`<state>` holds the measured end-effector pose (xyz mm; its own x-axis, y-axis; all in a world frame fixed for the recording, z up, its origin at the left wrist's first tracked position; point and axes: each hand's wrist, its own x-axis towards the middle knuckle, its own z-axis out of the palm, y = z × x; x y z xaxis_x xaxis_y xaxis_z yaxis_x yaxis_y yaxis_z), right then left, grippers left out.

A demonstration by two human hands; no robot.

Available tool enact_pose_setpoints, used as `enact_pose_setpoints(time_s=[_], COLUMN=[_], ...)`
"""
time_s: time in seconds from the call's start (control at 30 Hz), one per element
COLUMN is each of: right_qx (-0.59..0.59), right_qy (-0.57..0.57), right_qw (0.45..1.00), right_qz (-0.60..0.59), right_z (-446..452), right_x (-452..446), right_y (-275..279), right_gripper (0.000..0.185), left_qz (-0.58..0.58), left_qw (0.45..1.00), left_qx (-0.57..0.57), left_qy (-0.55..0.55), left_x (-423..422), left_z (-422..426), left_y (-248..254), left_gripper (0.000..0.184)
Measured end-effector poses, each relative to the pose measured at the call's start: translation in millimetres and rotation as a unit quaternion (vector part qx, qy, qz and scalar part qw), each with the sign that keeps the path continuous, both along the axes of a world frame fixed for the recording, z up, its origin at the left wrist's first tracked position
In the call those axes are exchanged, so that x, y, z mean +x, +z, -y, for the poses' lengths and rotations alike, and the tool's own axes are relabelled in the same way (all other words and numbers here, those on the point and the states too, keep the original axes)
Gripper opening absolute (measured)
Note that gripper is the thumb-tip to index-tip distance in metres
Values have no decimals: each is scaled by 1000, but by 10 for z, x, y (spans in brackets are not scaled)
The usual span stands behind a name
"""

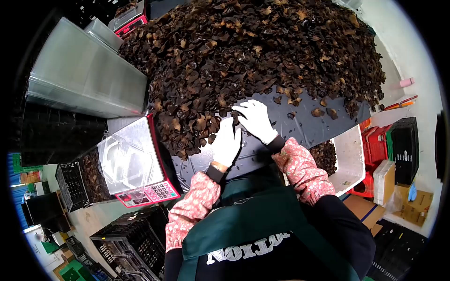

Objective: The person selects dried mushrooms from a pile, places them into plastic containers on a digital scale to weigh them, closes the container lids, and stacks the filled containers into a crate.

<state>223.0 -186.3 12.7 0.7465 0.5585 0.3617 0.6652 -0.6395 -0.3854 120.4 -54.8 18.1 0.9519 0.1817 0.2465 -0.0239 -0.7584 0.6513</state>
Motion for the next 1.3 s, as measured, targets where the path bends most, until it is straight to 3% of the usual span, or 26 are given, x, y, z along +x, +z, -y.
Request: enact_pose_setpoints(time_s=[0.1, 0.17, 0.23, 0.27, 0.43, 0.5, 0.6, 0.63, 0.73, 0.87, 0.97, 1.03, 1.1, 1.17, 1.23, 1.27, 1.3], right_qx=[-68, -33, -19, 22, 78, 73, -77, -77, 27, 120, 188, 199, 95, -222, -295, -260, -156], right_qy=[10, 14, 2, 1, -13, -13, -3, -4, -4, -28, -69, -120, -162, -250, -325, -336, -303], right_qw=[997, 999, 998, 999, 997, 996, 997, 997, 997, 990, 980, 972, 982, 925, 877, 880, 921], right_qz=[20, 31, -60, -50, -22, -46, -12, -11, -74, -68, 12, -28, -36, -180, -194, -211, -190], right_z=[-92, -109, -96, -91, -171, -233, -304, -306, -275, -133, 263, 814, 1501, 2204, 2571, 2590, 2557], right_x=[58, 80, 99, 96, 69, 64, 59, 49, 6, -34, -135, -304, -589, -902, -1291, -1361, -1381], right_y=[-35, -64, -90, -101, -90, -39, -27, -38, -25, 21, 262, 474, 648, 669, 546, 481, 347], right_gripper=[25, 16, 13, 9, 12, 15, 16, 16, 10, 10, 13, 14, 14, 16, 21, 30, 41], left_qz=[-34, -60, -45, -23, 20, 83, 22, 10, 1, 1, -31, -66, -36, -49, -79, -92, -103], left_qw=[999, 993, 993, 995, 998, 991, 999, 999, 998, 999, 997, 996, 999, 998, 996, 992, 989], left_qx=[21, 99, 110, 100, 39, 106, 15, -9, -35, -21, -32, -26, 7, 37, 49, 75, 102], left_qy=[36, 21, 7, 10, 33, 9, 45, 45, 44, 37, 57, 57, 21, -9, -17, -30, -43], left_x=[106, 61, 11, -11, -108, -102, -89, -96, -104, -90, -54, -9, 74, 168, 274, 325, 375], left_z=[86, 54, 30, 26, 1, -34, -18, -16, -34, -46, -20, 4, 15, 60, 102, 117, 133], left_y=[-140, -191, -197, -200, -219, -220, -198, -178, -186, -198, -167, -51, -55, -30, -43, -35, -26], left_gripper=[33, 22, 15, 13, 13, 13, 12, 12, 13, 16, 27, 43, 54, 59, 61, 61, 61])
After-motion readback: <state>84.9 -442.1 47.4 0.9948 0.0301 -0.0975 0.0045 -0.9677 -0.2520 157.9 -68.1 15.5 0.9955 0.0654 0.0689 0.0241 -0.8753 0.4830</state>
